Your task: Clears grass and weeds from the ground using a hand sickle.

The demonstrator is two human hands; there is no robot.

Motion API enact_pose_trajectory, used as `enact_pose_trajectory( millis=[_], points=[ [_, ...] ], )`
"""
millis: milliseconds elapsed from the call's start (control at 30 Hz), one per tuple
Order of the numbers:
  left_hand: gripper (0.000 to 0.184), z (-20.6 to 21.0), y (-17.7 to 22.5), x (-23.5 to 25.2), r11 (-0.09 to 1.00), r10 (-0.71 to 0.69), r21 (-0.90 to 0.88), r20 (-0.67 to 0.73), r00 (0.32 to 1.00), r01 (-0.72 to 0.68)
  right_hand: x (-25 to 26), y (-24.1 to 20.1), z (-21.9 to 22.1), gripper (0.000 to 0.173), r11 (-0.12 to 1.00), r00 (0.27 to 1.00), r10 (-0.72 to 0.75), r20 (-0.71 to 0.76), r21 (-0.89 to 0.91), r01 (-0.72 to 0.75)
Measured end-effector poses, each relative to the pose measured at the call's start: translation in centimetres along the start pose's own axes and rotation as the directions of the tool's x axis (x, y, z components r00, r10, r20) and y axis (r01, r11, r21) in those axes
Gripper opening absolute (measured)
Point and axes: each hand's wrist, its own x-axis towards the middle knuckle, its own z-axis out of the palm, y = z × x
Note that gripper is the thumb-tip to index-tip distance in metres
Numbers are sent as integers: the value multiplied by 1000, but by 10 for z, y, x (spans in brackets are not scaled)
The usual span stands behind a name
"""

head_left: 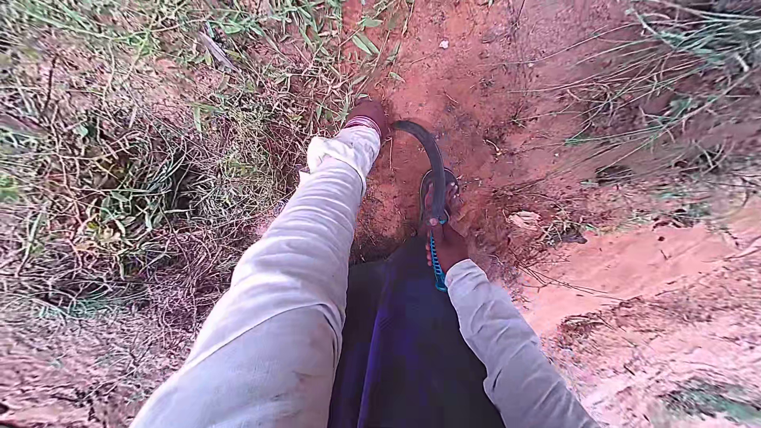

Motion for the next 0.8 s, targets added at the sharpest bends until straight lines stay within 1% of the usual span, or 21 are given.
enact_pose_trajectory(
  millis=[100, 200, 267, 333, 367, 433, 500, 533, 600, 667, 733, 767, 800],
  points=[
    [49, 2, -7, 0, 999, 35, 6, 3, 999, -35, -5, -5, 6, 42, 1000, 1000, 9, 2, 22, -9],
    [45, 11, -8, -8, 999, 35, -16, 28, 999, -35, -10, -3, -2, 43, 999, 1000, 26, -2, -31, -26],
    [44, 28, -10, -29, 999, 39, -11, 108, 993, -38, -27, 4, -9, 44, 995, 997, 76, 8, -69, -76],
    [48, 43, -27, -59, 999, -11, -32, 160, 987, 16, -52, 15, -10, 46, 990, 994, 93, 49, -112, -87],
    [47, 46, -40, -70, 998, -45, -32, 157, 987, 51, -61, 18, -9, 45, 989, 994, 72, 77, -133, -62],
    [40, 56, -69, -96, 990, -127, -49, 148, 981, 135, -83, 24, -4, 43, 990, 993, 6, 118, -139, 10],
    [37, 44, -101, -110, 982, -181, -37, 100, 978, 186, -96, 18, 4, 40, 992, 993, -112, 41, -60, 114],
    [38, 36, -123, -116, 980, -194, -29, 63, 979, 196, -101, 12, 7, 39, 992, 992, -122, -17, 19, 122],
    [38, 24, -167, -135, 976, -216, 5, 1, 976, 216, -112, 0, 5, 39, 975, 991, -34, -128, 212, 61],
    [36, 16, -211, -162, 977, -209, 42, -52, 977, 211, -121, -8, -1, 41, 935, 982, 23, -185, 352, 45],
    [30, 12, -253, -190, 981, -163, 89, -99, 982, 172, -132, -10, 2, 42, 903, 980, -15, -198, 419, 98],
    [29, 11, -268, -200, 986, -129, 91, -109, 986, 139, -138, -12, 7, 43, 887, 980, -42, -192, 444, 125],
    [29, 10, -274, -205, 991, -102, 77, -106, 989, 110, -145, -14, 14, 43, 871, 980, -71, -187, 466, 152]
  ],
)
